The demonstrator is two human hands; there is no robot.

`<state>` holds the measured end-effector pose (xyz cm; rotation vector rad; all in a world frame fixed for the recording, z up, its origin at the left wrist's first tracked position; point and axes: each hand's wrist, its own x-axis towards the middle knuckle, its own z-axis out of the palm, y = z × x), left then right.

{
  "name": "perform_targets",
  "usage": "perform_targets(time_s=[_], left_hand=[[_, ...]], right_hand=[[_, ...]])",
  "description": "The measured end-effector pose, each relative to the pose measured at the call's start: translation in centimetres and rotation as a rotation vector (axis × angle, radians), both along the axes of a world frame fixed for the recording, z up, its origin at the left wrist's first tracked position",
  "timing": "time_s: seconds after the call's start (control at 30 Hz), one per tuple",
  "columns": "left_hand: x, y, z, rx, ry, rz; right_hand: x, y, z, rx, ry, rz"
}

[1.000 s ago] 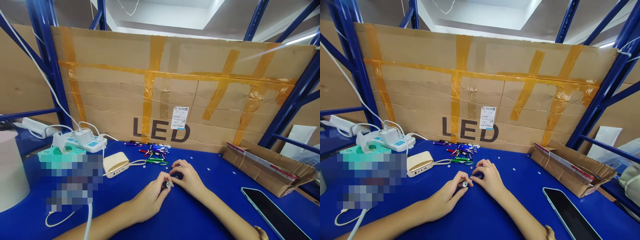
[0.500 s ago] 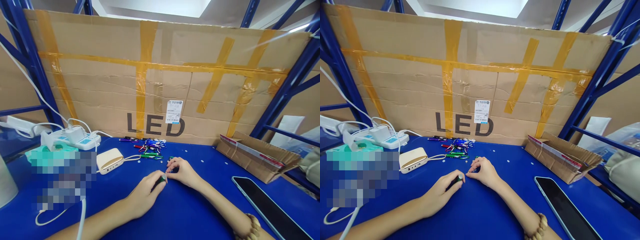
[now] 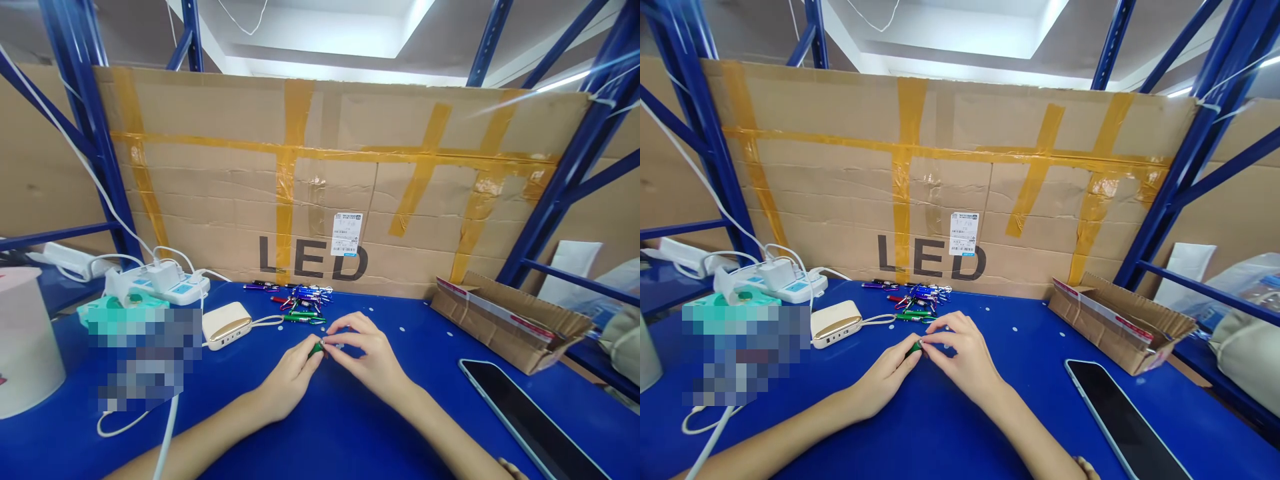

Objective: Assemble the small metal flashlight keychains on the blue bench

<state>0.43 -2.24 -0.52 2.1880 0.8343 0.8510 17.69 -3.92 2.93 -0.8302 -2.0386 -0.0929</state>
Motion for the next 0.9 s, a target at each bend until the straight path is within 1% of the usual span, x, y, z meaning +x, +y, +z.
perform_targets(time_s=[0.07, 0.17, 0.33, 0.57, 0.73, 0.9], left_hand=[[0.0, 0.1, -0.2, 0.004, 0.009, 0.009], [0.0, 0.1, -0.2, -0.006, 0.011, 0.000], [-0.1, 0.0, -0.1, -0.010, 0.016, -0.022], [-0.4, -0.1, -0.1, -0.003, 0.026, -0.052], [-0.4, 0.0, -0.2, -0.006, 0.045, -0.076], [-0.4, 0.2, -0.2, 0.006, 0.027, -0.039]], right_hand=[[0.0, 0.0, -0.1, 0.022, -0.046, 0.022], [-0.1, -0.1, -0.1, 0.008, -0.099, 0.034], [-0.4, -0.6, 0.1, -0.029, -0.108, 0.043], [-0.6, -1.1, 0.0, -0.158, -0.141, 0.033], [-0.7, -1.1, 0.1, -0.183, -0.148, 0.030], [-0.5, -1.4, 0.3, -0.197, -0.176, 0.035]])
